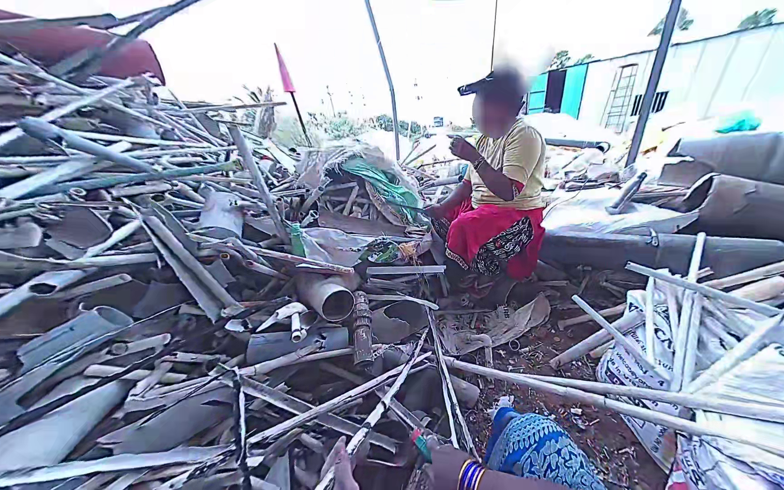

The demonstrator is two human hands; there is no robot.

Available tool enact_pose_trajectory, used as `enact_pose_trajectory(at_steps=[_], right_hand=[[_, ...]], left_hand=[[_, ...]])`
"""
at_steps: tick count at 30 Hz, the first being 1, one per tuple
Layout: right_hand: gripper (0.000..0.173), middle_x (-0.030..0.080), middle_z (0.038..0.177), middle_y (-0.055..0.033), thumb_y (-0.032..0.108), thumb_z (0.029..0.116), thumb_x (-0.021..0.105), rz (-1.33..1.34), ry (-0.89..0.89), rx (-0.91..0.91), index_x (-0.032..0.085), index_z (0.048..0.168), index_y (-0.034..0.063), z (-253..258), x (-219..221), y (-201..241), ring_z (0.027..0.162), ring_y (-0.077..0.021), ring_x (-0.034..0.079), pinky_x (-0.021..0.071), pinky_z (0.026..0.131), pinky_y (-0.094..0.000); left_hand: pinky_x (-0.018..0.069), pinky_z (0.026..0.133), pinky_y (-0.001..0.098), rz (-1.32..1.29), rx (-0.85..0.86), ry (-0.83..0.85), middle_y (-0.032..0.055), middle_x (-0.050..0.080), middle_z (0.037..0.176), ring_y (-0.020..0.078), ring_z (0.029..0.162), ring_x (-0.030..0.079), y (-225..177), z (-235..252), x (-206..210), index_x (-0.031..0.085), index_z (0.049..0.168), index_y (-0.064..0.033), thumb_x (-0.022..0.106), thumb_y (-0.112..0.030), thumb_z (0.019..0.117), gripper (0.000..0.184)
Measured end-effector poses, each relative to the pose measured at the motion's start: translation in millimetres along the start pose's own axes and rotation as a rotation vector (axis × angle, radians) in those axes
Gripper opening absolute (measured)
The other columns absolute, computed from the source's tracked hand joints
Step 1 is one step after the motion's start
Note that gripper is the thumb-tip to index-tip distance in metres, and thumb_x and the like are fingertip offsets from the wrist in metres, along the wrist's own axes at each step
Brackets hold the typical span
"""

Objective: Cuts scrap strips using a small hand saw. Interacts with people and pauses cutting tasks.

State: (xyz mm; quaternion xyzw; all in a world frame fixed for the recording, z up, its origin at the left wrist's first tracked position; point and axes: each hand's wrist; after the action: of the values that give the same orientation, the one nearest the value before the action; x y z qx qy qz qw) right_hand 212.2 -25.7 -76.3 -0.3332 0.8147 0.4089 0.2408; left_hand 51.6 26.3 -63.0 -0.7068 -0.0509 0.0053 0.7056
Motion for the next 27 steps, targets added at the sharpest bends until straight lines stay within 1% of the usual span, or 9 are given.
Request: enact_pose_trajectory(at_steps=[4, 8, 13, 16, 18, 20, 22, 25, 27], right_hand=[[0.057, 0.061, 0.132, -0.0324, 0.031, 0.1109, 0.041, -0.018, 0.008, -0.084, 0.028, 0.159, 0.0041, -12.2, 4.6, 0.7, 0.123, -0.0478, 0.06, 0.0465, 0.102, -0.0643], [0.059, 0.059, 0.134, -0.0336, 0.029, 0.1104, 0.043, -0.015, 0.008, -0.09, 0.025, 0.16, 0.0033, -12.9, 0.2, -3.3, 0.125, -0.0483, 0.059, 0.0457, 0.103, -0.0643], [0.058, 0.057, 0.137, -0.0339, 0.028, 0.1102, 0.044, -0.011, 0.011, -0.084, 0.026, 0.16, 0.0023, -18.5, 1.3, -7.2, 0.128, -0.0488, 0.057, 0.0438, 0.106, -0.0647], [0.059, 0.058, 0.136, -0.0345, 0.029, 0.11, 0.045, -0.019, -0.003, -0.096, 0.028, 0.159, 0.0012, -28.1, -4.5, -3.8, 0.127, -0.0496, 0.058, 0.0439, 0.105, -0.0647], [0.059, 0.06, 0.132, -0.0337, 0.034, 0.1112, 0.042, -0.051, -0.002, -0.186, 0.028, 0.16, 0.0036, -33.7, -4.7, -2.1, 0.124, -0.0487, 0.06, 0.0448, 0.104, -0.0642], [0.056, 0.063, 0.125, -0.0336, 0.034, 0.1117, 0.04, -0.091, -0.023, -0.298, 0.03, 0.16, 0.0066, -30.7, -2.4, -4.1, 0.118, -0.0495, 0.062, 0.0464, 0.1, -0.0658], [0.055, 0.063, 0.127, -0.0333, 0.033, 0.111, 0.041, -0.06, -0.046, -0.24, 0.032, 0.159, 0.0072, -15.5, -7.5, -13.6, 0.12, -0.0493, 0.062, 0.0462, 0.101, -0.0657], [0.054, 0.06, 0.131, -0.0327, 0.03, 0.1101, 0.044, 0.022, -0.026, -0.083, 0.036, 0.153, -0.0019, 8.8, -8.4, -28.1, 0.125, -0.047, 0.059, 0.0458, 0.104, -0.0621], [0.056, 0.062, 0.127, -0.0338, 0.033, 0.1112, 0.041, -0.009, -0.011, -0.197, 0.033, 0.156, 0.001, 0.1, -4.6, -21.3, 0.121, -0.049, 0.061, 0.0458, 0.102, -0.0641]], left_hand=[[0.0483, 0.102, 0.0336, 0.053, 0.04, -0.12, 0.0321, 0.06, 0.125, 0.0234, 0.111, 0.063, 1.2, -5.7, 10.3, 0.053, 0.131, 0.0175, 0.043, -0.022, 0.1111, 0.045], [0.048, 0.095, 0.0243, 0.042, 0.066, -0.071, 0.0246, 0.063, 0.112, 0.0105, 0.1, 0.061, -1.7, -6.7, 16.5, 0.055, 0.123, 0.018, 0.044, -0.021, 0.11, 0.043], [0.0459, 0.102, 0.0395, 0.195, 0.05, 0.007, 0.0308, 0.062, 0.118, 0.0259, 0.11, 0.061, 2.3, -7.2, 13.4, 0.055, 0.126, 0.0162, 0.047, -0.02, 0.1089, 0.041], [0.0461, 0.101, 0.0335, 0.259, 0.026, -0.055, 0.0266, 0.065, 0.119, 0.0213, 0.109, 0.062, -14.9, -14.9, 25.5, 0.061, 0.122, 0.013, 0.051, -0.022, 0.108, 0.039], [0.0451, 0.103, 0.0364, 0.292, 0.044, -0.111, 0.0268, 0.066, 0.12, 0.0249, 0.113, 0.063, -15.1, -14.8, 27.8, 0.063, 0.12, 0.0122, 0.052, -0.022, 0.1079, 0.038], [0.0437, 0.108, 0.0426, 0.31, 0.101, -0.073, 0.0321, 0.064, 0.125, 0.0329, 0.12, 0.062, -11.9, -10.0, 21.5, 0.059, 0.127, 0.0148, 0.046, -0.016, 0.109, 0.038], [0.0416, 0.11, 0.0417, 0.237, 0.178, 0.012, 0.0355, 0.056, 0.132, 0.0351, 0.124, 0.056, -3.1, -3.4, 19.7, 0.048, 0.138, 0.0168, 0.04, -0.01, 0.1066, 0.042], [0.0322, 0.119, 0.0439, 0.284, 0.197, 0.013, 0.0374, 0.044, 0.149, 0.0417, 0.141, 0.044, 4.4, 0.3, 16.9, 0.035, 0.152, 0.0133, 0.044, -0.01, 0.1053, 0.053], [0.0315, 0.12, 0.0425, 0.324, 0.223, -0.074, 0.0342, 0.046, 0.15, 0.039, 0.144, 0.044, 17.1, 13.6, 12.9, 0.036, 0.153, 0.0106, 0.05, -0.015, 0.1028, 0.058]])
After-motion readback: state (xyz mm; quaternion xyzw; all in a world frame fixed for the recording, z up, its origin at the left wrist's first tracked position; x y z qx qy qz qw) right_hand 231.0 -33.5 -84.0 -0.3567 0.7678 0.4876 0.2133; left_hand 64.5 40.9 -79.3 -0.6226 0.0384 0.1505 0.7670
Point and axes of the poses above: each hand's wrist, its own z-axis towards the middle knuckle, its own x-axis out of the palm, y = z × x
